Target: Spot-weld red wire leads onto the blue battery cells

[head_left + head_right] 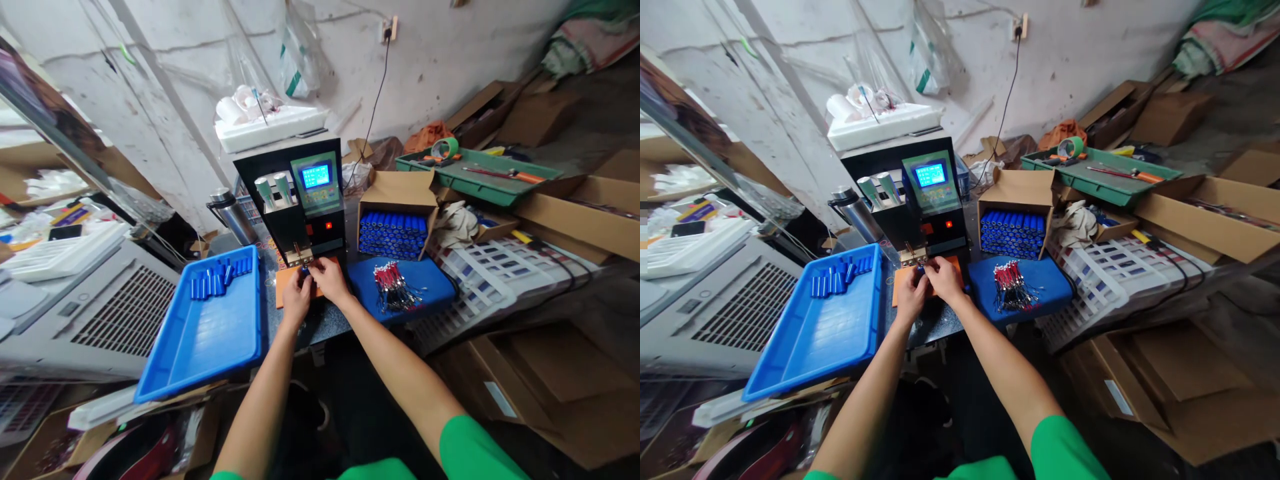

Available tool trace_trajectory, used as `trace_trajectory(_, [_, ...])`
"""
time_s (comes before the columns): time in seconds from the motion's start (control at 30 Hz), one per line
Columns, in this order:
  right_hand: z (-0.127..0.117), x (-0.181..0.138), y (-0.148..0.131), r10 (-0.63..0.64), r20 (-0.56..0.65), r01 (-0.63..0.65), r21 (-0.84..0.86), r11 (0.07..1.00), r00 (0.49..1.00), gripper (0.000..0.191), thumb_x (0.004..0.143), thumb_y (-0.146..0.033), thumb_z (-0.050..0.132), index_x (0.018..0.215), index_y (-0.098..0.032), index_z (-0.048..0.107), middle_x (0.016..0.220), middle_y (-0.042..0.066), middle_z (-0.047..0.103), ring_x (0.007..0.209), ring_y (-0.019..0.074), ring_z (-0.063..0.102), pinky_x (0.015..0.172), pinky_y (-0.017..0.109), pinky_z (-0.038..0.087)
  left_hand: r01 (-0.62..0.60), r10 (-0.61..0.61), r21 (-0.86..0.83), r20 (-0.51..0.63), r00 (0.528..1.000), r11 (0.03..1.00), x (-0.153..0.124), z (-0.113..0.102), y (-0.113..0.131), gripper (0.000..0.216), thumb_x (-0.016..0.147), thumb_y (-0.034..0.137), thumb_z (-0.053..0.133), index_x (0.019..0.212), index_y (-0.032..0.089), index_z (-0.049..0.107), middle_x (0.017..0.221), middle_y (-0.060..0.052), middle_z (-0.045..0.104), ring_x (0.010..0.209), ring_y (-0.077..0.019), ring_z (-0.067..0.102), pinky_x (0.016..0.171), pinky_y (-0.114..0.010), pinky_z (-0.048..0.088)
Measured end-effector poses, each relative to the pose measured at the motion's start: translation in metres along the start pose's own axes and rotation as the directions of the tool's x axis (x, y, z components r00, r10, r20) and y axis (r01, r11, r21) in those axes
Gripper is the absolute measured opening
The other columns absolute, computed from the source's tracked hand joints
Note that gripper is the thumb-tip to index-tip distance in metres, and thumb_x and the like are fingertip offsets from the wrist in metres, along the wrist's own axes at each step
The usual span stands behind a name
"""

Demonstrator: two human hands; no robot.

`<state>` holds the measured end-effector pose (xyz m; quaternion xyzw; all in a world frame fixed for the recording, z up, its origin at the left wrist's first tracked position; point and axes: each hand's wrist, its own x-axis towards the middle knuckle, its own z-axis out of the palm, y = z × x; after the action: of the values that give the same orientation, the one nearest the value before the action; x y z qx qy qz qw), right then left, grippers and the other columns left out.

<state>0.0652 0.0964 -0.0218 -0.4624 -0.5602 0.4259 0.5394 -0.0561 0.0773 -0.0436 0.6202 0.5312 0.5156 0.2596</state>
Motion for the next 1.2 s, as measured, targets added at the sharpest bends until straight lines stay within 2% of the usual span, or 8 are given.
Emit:
trace_trajectory(0.27, [-0.007, -0.014, -0.002, -0.060, 0.024, 0.063, -0.230, 0.971, 0.998, 0.015, 0.085, -0.029, 0.060, 0.087, -0.018, 0.071, 0.080, 0.003, 0.072, 0.072, 0.0157, 0.064, 0.067, 0.024, 0.047, 0.012, -0.012, 0.000, -0.011, 1.000, 1.000, 0.001, 0.000, 0.001, 0.029, 0.086, 0.034, 0.061, 0.107, 0.017, 0.068, 0.096, -0.008, 0.073, 0.088, -0.0212, 0.068, 0.083, -0.033, 0.053])
trace_trajectory(0.53, [-0.009, -0.026, -0.021, -0.115, 0.037, 0.118, -0.508, 0.853, 0.993, 0.024, 0.089, -0.037, 0.062, 0.079, -0.017, 0.072, 0.079, 0.006, 0.072, 0.075, 0.0165, 0.064, 0.068, 0.023, 0.043, 0.013, -0.010, 0.093, -0.038, 0.999, 0.996, -0.007, 0.001, 0.005, 0.024, 0.080, 0.034, 0.066, 0.098, 0.018, 0.066, 0.072, -0.002, 0.066, 0.070, -0.0171, 0.064, 0.066, -0.027, 0.049])
trace_trajectory(0.77, [-0.019, -0.026, -0.027, -0.069, -0.062, 0.033, -0.460, 0.887, 0.996, 0.031, 0.092, -0.033, 0.058, 0.070, -0.017, 0.072, 0.065, 0.004, 0.070, 0.062, 0.0140, 0.062, 0.059, 0.021, 0.040, -0.231, 0.247, 0.217, -0.048, 0.968, 0.948, -0.007, -0.004, 0.002, 0.033, 0.080, 0.040, 0.066, 0.103, 0.018, 0.063, 0.098, -0.008, 0.066, 0.079, -0.0164, 0.062, 0.070, -0.028, 0.052])
trace_trajectory(0.87, [-0.051, -0.022, -0.016, -0.166, -0.131, 0.093, -0.438, 0.894, 0.977, 0.028, 0.092, -0.033, 0.056, 0.081, -0.017, 0.076, 0.067, 0.002, 0.069, 0.061, 0.0128, 0.061, 0.060, 0.020, 0.044, -0.195, 0.232, 0.235, -0.141, 0.962, 0.952, -0.002, -0.008, 0.000, 0.035, 0.081, 0.045, 0.066, 0.100, 0.016, 0.064, 0.090, -0.006, 0.065, 0.072, -0.0150, 0.061, 0.065, -0.026, 0.052])
trace_trajectory(0.97, [-0.105, -0.018, -0.006, -0.322, -0.275, 0.141, -0.522, 0.841, 0.906, 0.028, 0.091, -0.031, 0.058, 0.107, -0.016, 0.075, 0.083, 0.006, 0.071, 0.070, 0.0142, 0.063, 0.069, 0.023, 0.050, -0.209, 0.240, 0.215, -0.130, 0.962, 0.954, 0.002, -0.009, -0.001, 0.032, 0.083, 0.046, 0.064, 0.092, 0.016, 0.067, 0.082, -0.005, 0.067, 0.068, -0.0155, 0.062, 0.063, -0.027, 0.051])
trace_trajectory(1.1, [-0.187, -0.007, -0.003, -0.538, -0.310, 0.207, -0.686, 0.697, 0.784, 0.038, 0.097, -0.033, 0.051, 0.126, -0.014, 0.067, 0.098, 0.011, 0.067, 0.087, 0.0173, 0.065, 0.084, 0.027, 0.053, -0.248, 0.272, 0.198, -0.103, 0.957, 0.948, 0.002, -0.009, 0.002, 0.029, 0.084, 0.045, 0.062, 0.085, 0.017, 0.068, 0.080, -0.005, 0.069, 0.068, -0.0170, 0.063, 0.064, -0.028, 0.050])
trace_trajectory(1.13, [-0.205, -0.002, -0.003, -0.568, -0.302, 0.193, -0.734, 0.651, 0.766, 0.039, 0.098, -0.033, 0.049, 0.128, -0.014, 0.065, 0.100, 0.012, 0.066, 0.091, 0.0183, 0.065, 0.087, 0.028, 0.052, -0.252, 0.274, 0.195, -0.094, 0.957, 0.948, 0.002, -0.009, 0.003, 0.029, 0.085, 0.045, 0.062, 0.084, 0.017, 0.068, 0.079, -0.005, 0.069, 0.068, -0.0174, 0.063, 0.064, -0.029, 0.050])
trace_trajectory(1.2, [-0.232, 0.010, -0.004, -0.578, -0.259, 0.137, -0.823, 0.552, 0.774, 0.040, 0.100, -0.033, 0.045, 0.132, -0.015, 0.063, 0.104, 0.013, 0.064, 0.097, 0.0201, 0.065, 0.092, 0.030, 0.051, -0.260, 0.279, 0.200, -0.074, 0.957, 0.945, 0.002, -0.010, 0.004, 0.030, 0.086, 0.045, 0.060, 0.084, 0.017, 0.068, 0.078, -0.005, 0.069, 0.068, -0.0180, 0.064, 0.065, -0.030, 0.050])
